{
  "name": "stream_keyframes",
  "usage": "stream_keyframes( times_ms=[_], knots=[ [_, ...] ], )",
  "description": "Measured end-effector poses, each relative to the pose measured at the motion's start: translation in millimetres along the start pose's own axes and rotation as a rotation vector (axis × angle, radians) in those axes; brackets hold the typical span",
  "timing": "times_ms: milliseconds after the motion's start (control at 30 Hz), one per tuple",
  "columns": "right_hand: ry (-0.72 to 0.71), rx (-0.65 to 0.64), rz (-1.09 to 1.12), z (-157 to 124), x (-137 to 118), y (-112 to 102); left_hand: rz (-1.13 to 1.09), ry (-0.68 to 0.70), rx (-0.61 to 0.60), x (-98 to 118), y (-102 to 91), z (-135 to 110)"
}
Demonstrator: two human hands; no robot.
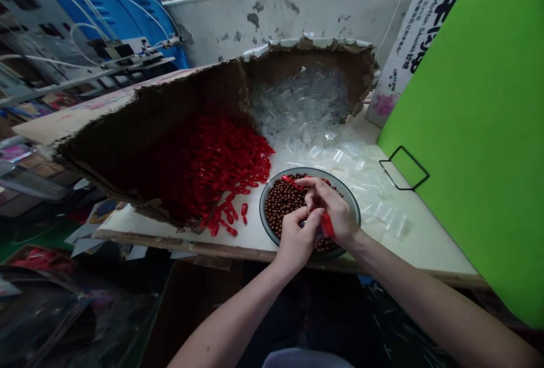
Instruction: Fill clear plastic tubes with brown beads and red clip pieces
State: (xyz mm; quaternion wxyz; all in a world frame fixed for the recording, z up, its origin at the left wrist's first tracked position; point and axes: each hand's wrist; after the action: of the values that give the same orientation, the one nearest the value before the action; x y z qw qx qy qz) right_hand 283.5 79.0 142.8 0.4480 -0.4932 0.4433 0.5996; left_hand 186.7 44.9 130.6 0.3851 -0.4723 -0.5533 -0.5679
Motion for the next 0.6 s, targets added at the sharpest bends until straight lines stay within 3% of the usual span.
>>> stream_keyframes(
  times_ms=[100, 167, 267, 367, 400, 467, 500, 600],
  knots=[
    [0.040, 0.018, 0.051, -2.5, -2.8, 2.1, 0.017, -0.067, -0.080, 5.9, -6.2, -0.9],
    [0.026, 0.063, 0.033, -5.5, -4.5, -9.6, 0.051, -0.109, -0.075, 10.2, -22.8, -8.3],
    [0.031, 0.296, -0.167, -14.9, 8.4, -60.7, 0.124, -0.099, 0.108, 10.0, -75.4, -35.1],
    [0.161, 0.578, -0.476, -36.6, 45.6, -135.9, 0.273, -0.154, 0.428, -5.1, -152.0, -78.2],
    [0.232, 0.587, -0.607, -46.8, 60.5, -158.6, 0.327, -0.197, 0.529, -13.6, -178.5, -94.5],
    [0.368, 0.447, -0.926, -68.9, 87.3, -191.7, 0.443, -0.336, 0.714, -35.1, -228.0, -127.4],
    [0.379, 0.387, -1.043, -79.2, 97.6, -201.0, 0.515, -0.399, 0.814, -47.5, -249.7, -143.2],
    [0.296, 0.186, -1.214, -98.8, 113.9, -204.1, 0.721, -0.498, 0.891, -88.5, -300.1, -182.7]
  ],
)
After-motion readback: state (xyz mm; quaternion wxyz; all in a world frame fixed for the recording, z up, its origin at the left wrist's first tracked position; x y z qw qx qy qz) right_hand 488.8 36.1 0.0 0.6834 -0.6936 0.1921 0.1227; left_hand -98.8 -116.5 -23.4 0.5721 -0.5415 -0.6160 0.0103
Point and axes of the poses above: each hand's wrist, its own z-axis towards the middle knuckle, its own y-axis out of the palm, x = y × z, and after that the axes turned 10 degrees about -z, right-handed
